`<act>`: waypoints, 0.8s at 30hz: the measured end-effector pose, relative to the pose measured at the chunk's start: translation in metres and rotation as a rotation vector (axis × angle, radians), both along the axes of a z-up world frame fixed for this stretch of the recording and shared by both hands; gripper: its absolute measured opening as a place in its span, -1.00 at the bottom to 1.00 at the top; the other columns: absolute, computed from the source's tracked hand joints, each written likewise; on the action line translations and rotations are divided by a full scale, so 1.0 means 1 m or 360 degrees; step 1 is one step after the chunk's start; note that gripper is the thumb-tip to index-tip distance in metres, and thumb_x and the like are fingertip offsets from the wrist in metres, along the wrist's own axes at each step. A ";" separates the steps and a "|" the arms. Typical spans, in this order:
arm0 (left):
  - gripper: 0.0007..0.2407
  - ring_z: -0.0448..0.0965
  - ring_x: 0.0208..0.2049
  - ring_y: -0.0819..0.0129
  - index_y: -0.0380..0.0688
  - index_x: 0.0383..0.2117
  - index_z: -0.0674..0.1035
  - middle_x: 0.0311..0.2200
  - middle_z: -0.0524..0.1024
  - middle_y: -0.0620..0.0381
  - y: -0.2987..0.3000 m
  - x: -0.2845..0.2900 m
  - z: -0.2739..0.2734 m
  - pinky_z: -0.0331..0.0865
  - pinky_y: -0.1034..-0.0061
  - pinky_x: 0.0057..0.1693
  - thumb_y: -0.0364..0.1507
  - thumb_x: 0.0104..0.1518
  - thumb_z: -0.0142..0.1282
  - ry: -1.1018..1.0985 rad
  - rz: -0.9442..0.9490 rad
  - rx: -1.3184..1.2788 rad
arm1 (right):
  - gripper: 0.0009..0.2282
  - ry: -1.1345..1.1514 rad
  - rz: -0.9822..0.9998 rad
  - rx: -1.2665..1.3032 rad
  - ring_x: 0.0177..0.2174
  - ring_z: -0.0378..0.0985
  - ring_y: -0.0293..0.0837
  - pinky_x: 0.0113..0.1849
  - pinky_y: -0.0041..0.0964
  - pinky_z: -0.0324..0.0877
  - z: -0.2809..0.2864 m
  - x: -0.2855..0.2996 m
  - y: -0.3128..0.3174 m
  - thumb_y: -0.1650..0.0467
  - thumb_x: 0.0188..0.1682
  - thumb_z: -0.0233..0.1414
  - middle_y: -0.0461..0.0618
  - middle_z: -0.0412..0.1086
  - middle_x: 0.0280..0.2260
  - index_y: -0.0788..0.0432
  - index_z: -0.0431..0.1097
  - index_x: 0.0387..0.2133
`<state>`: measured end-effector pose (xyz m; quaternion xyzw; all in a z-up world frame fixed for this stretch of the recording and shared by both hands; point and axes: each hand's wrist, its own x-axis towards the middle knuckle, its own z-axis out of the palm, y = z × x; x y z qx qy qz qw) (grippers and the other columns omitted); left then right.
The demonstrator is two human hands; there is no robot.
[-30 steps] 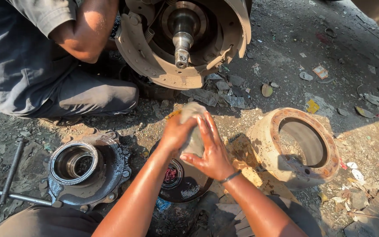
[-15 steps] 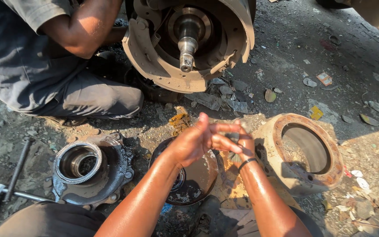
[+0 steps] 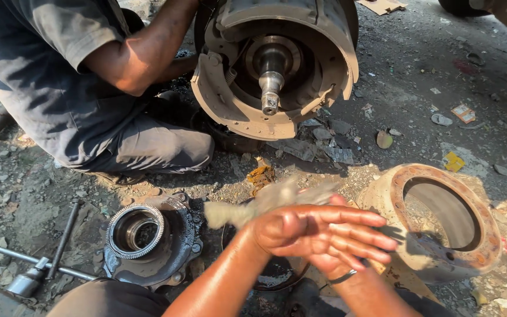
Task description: The person scrubs a circular metal mechanical part with a cloth in a shallow pan of liquid, then wipes their hands with a rag. A second person is visible nearby working on a vehicle wheel hub.
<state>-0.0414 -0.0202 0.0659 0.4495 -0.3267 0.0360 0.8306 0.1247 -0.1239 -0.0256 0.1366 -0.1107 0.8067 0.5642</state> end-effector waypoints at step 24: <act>-0.40 -0.36 0.46 -0.47 -0.28 0.13 0.49 0.35 -0.05 -0.48 -0.023 0.050 -0.055 -0.28 -0.36 0.43 -0.29 -0.09 0.40 0.0353 0.2061 0.2538 | -0.64 -0.3045 -0.2111 -0.0433 -0.08 0.58 -0.02 -0.03 -0.19 0.48 0.043 0.015 0.021 0.35 -0.04 0.13 0.14 0.52 -0.07 0.25 0.40 0.01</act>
